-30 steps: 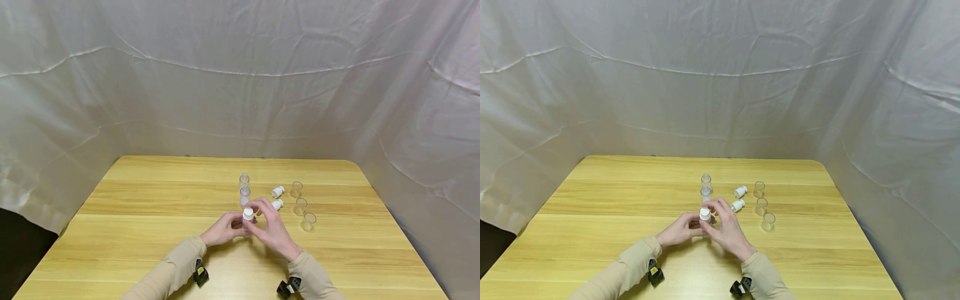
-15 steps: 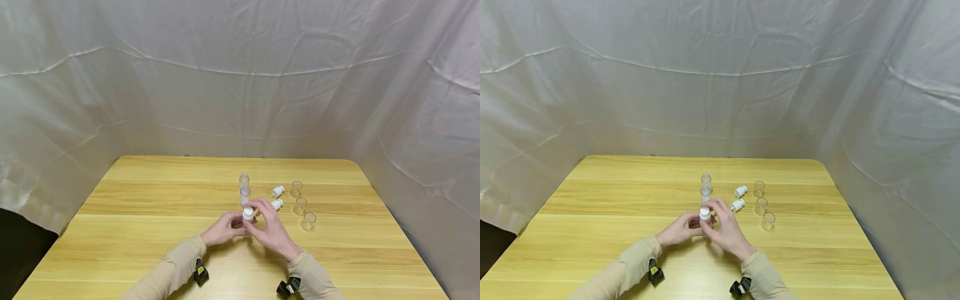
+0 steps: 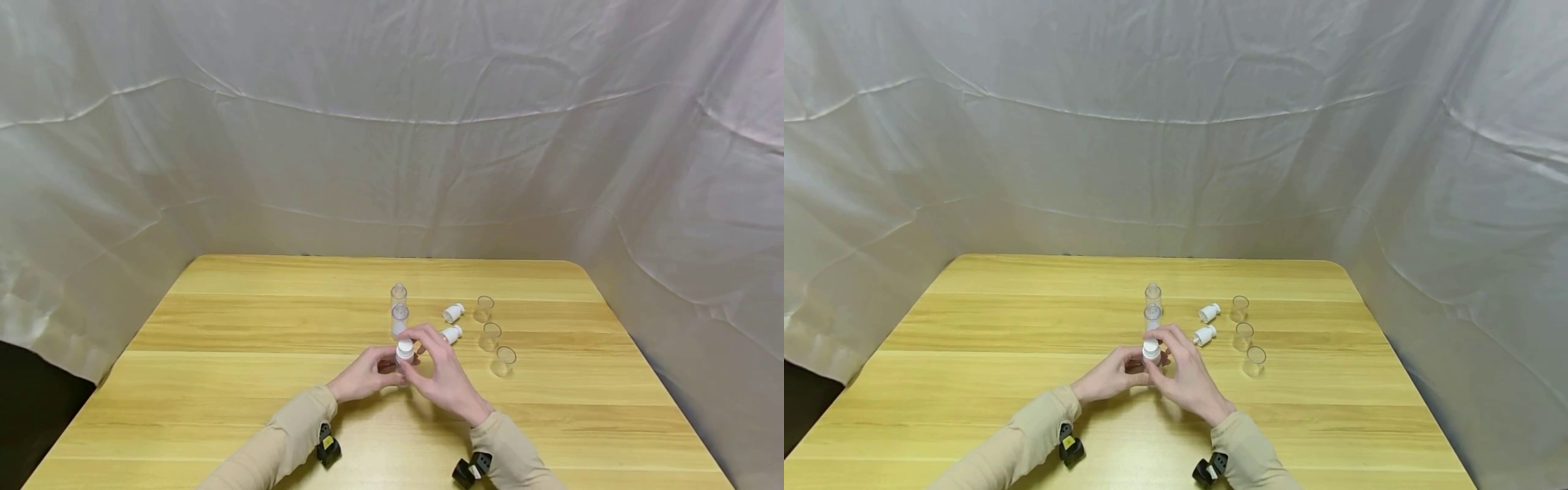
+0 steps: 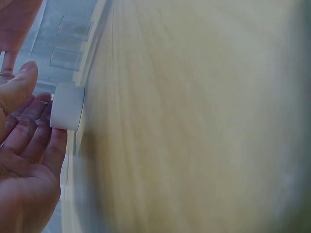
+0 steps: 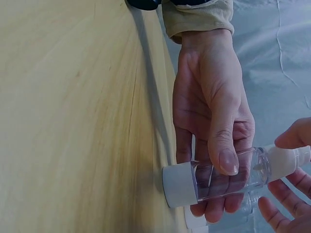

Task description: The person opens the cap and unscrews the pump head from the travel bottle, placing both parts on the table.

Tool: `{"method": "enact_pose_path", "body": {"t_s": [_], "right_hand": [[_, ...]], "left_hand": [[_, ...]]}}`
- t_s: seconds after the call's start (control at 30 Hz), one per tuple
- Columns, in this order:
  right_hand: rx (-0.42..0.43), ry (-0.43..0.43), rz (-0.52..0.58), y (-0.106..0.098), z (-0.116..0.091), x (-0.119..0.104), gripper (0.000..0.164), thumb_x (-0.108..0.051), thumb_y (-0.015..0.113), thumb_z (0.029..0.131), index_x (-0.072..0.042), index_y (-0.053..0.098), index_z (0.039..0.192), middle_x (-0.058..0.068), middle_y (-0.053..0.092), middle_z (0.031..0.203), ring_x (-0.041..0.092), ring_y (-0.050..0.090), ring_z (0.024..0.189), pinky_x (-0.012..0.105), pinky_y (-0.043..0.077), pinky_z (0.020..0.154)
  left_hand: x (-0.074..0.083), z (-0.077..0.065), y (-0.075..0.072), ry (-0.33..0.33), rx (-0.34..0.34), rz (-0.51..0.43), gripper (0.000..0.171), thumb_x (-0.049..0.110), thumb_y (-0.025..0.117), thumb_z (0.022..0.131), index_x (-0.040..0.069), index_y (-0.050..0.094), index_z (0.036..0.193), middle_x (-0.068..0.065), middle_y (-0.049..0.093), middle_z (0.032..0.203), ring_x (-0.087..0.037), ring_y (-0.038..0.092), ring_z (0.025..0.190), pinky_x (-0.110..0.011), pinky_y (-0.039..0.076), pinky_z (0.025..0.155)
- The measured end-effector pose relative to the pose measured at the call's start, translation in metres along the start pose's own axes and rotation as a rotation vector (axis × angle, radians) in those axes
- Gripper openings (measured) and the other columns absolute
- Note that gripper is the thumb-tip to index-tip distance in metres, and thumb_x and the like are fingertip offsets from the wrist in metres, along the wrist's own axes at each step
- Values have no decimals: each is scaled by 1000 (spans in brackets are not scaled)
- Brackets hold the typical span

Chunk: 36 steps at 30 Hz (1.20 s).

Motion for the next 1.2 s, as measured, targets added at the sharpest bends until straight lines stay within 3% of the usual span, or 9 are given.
{"method": "enact_pose_path", "body": {"t_s": [0.37, 0.57, 0.77, 0.9, 1.2], "right_hand": [[24, 23, 19, -2, 0, 2, 44, -6, 80, 82, -9, 63, 123, 5, 65, 118, 16, 62, 103, 33, 56, 90], [17, 25, 16, -1, 0, 2, 41, -5, 78, 84, -7, 63, 122, 4, 66, 117, 16, 62, 103, 34, 57, 89], [16, 19, 27, 0, -1, 3, 41, -4, 76, 85, -6, 62, 123, 5, 65, 119, 19, 61, 108, 43, 56, 92], [40, 7, 39, -1, -1, 3, 42, -5, 77, 85, -7, 62, 124, 6, 64, 120, 21, 61, 108, 40, 56, 89], [55, -1, 29, -2, -2, 3, 45, -10, 79, 84, -10, 61, 125, 6, 64, 119, 18, 61, 105, 35, 55, 94]], "left_hand": [[1, 0, -1, -13, 6, 19, 43, 14, 70, 93, 3, 60, 134, -15, 66, 136, -33, 61, 128, -45, 47, 115], [1, 0, 0, -11, 6, 7, 44, 12, 69, 93, 0, 59, 135, -16, 65, 137, -34, 60, 129, -46, 46, 116], [1, -1, -1, -9, 8, 3, 41, 11, 68, 94, 1, 60, 133, -17, 66, 135, -34, 61, 128, -44, 47, 115], [1, -1, -1, -11, 11, 12, 40, 12, 69, 94, 2, 61, 132, -17, 67, 133, -34, 61, 128, -46, 47, 115], [-1, 0, 0, -21, 3, -2, 44, 12, 69, 94, 1, 59, 135, -17, 66, 135, -33, 62, 127, -34, 49, 113]]}}
Point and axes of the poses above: each hand's wrist, its own z-axis towards the middle knuckle, its own y-axis out of the palm, x = y × z, the point moved 8 cm from there along z, towards the middle knuckle
